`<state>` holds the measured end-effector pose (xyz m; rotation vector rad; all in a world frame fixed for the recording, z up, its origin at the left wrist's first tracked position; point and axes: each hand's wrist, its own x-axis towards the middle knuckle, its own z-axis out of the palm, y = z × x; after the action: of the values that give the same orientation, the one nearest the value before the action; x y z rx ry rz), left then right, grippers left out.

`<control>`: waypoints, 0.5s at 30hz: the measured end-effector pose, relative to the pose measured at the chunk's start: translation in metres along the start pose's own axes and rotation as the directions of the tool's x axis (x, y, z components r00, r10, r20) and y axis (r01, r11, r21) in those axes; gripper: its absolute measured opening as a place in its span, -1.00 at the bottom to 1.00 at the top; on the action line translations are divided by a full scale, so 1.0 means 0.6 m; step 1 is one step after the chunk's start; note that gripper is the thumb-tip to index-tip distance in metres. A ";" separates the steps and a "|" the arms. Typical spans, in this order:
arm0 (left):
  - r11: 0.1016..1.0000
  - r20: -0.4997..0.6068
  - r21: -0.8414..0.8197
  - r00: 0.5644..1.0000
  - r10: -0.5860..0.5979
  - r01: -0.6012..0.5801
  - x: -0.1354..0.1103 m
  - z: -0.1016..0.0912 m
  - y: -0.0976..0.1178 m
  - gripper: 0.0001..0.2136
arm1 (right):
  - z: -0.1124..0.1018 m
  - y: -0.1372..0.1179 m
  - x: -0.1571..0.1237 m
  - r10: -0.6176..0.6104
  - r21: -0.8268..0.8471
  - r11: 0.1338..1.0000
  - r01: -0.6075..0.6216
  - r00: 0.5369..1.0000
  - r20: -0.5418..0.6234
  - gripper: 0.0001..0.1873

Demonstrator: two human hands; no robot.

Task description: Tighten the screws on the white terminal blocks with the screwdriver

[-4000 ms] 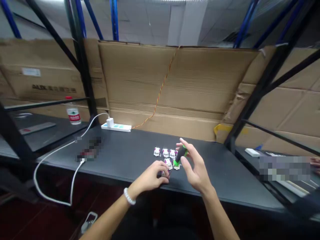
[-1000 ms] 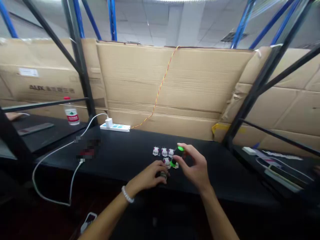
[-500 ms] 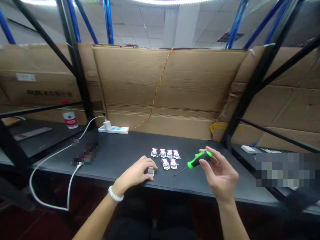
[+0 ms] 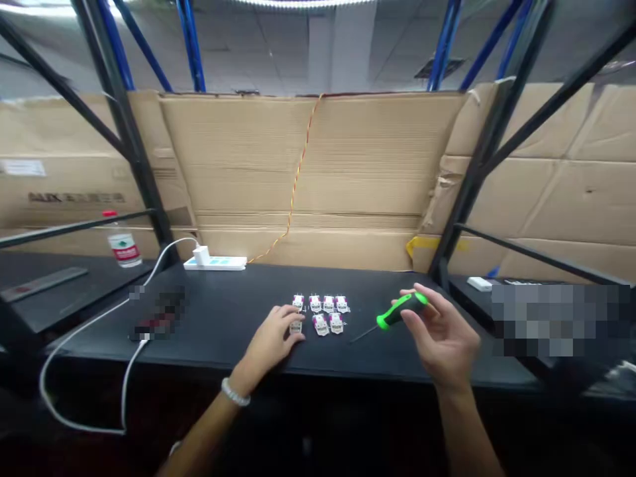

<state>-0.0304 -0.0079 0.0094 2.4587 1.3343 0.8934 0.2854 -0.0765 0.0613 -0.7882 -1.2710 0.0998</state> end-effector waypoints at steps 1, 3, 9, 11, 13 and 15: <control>1.000 -0.001 0.020 1.000 0.014 -0.014 0.000 0.003 0.008 -0.72 | -0.001 0.000 0.000 -0.003 0.005 1.000 0.003 1.000 -0.002 -0.56; 0.997 0.028 0.058 0.998 0.057 -0.059 0.002 0.011 0.025 -0.66 | 0.000 0.000 0.001 -0.011 0.011 1.000 0.011 1.000 -0.002 -0.56; 0.983 0.159 0.124 0.981 0.113 -0.133 0.015 0.031 0.058 -0.71 | 0.002 -0.008 0.005 -0.047 -0.003 0.999 0.047 0.999 0.011 -0.57; 0.987 0.156 0.106 0.982 0.104 -0.121 0.010 0.030 0.061 -0.75 | -0.001 -0.009 0.006 -0.048 -0.011 0.999 0.048 0.999 0.012 -0.57; 0.990 0.146 0.093 0.985 0.093 -0.107 0.001 0.023 0.062 -0.77 | -0.004 -0.007 0.006 -0.040 -0.008 0.999 0.040 0.999 0.016 -0.57; 0.991 0.155 0.086 0.984 0.088 -0.102 -0.009 0.015 0.065 -0.77 | -0.006 -0.004 0.006 -0.032 -0.002 0.999 0.032 0.999 0.018 -0.57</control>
<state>-0.0003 -0.0339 0.0173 2.6213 1.2434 0.6621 0.2890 -0.0784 0.0651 -0.7700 -1.3007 0.0802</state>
